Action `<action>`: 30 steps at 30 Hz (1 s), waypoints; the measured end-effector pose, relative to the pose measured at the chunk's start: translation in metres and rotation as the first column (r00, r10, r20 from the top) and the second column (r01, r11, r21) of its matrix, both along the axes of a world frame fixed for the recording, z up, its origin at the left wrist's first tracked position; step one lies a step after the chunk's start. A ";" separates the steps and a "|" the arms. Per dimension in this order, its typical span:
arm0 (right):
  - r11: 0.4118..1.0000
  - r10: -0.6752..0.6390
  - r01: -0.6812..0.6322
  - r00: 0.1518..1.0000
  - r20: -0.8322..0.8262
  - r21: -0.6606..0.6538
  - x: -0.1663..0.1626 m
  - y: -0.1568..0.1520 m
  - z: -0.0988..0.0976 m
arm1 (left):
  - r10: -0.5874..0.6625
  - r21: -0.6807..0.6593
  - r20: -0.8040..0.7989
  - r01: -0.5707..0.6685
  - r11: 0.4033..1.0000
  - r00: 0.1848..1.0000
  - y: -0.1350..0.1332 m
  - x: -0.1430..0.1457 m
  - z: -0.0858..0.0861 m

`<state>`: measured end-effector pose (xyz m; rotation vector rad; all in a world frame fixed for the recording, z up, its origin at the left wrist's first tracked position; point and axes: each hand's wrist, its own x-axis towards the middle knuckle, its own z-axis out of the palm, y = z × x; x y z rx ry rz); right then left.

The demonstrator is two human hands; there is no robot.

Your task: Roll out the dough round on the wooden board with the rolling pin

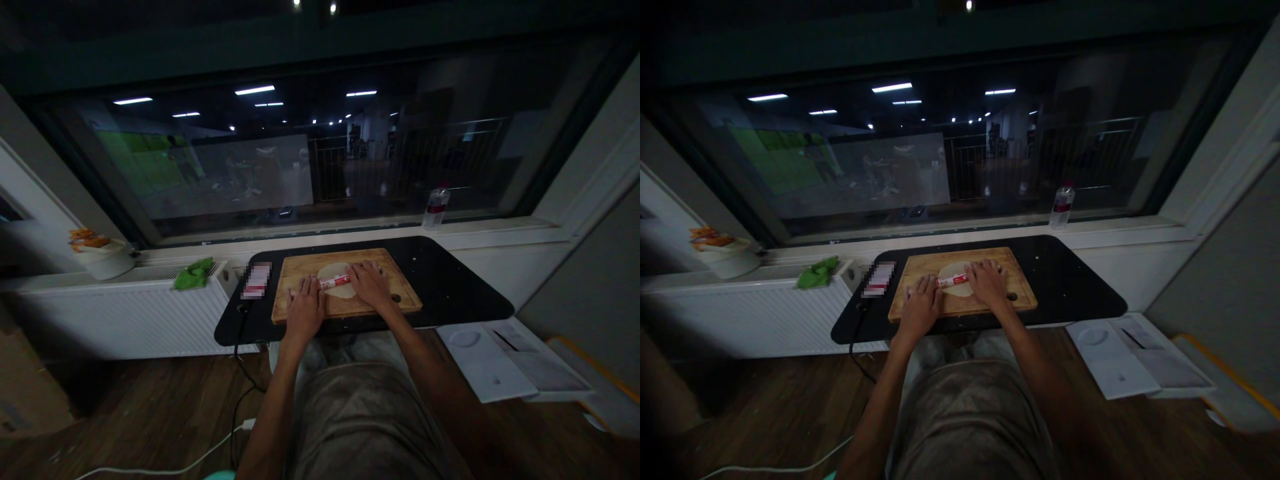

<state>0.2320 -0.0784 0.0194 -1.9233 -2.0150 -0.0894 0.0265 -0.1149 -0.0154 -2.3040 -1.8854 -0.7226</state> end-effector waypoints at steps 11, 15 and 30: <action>0.999 -0.014 0.013 1.000 -0.012 -0.041 -0.001 0.000 0.005 | 0.012 -0.105 -0.039 -0.016 0.994 0.999 -0.008 0.012 0.007; 0.999 -0.027 0.026 0.999 -0.023 -0.031 0.000 0.000 0.004 | 0.003 -0.153 -0.034 -0.008 0.988 0.999 0.019 0.009 0.016; 1.000 -0.027 0.028 0.998 -0.057 0.011 0.002 0.001 -0.003 | -0.035 -0.155 -0.013 0.033 0.987 0.999 0.061 0.001 0.032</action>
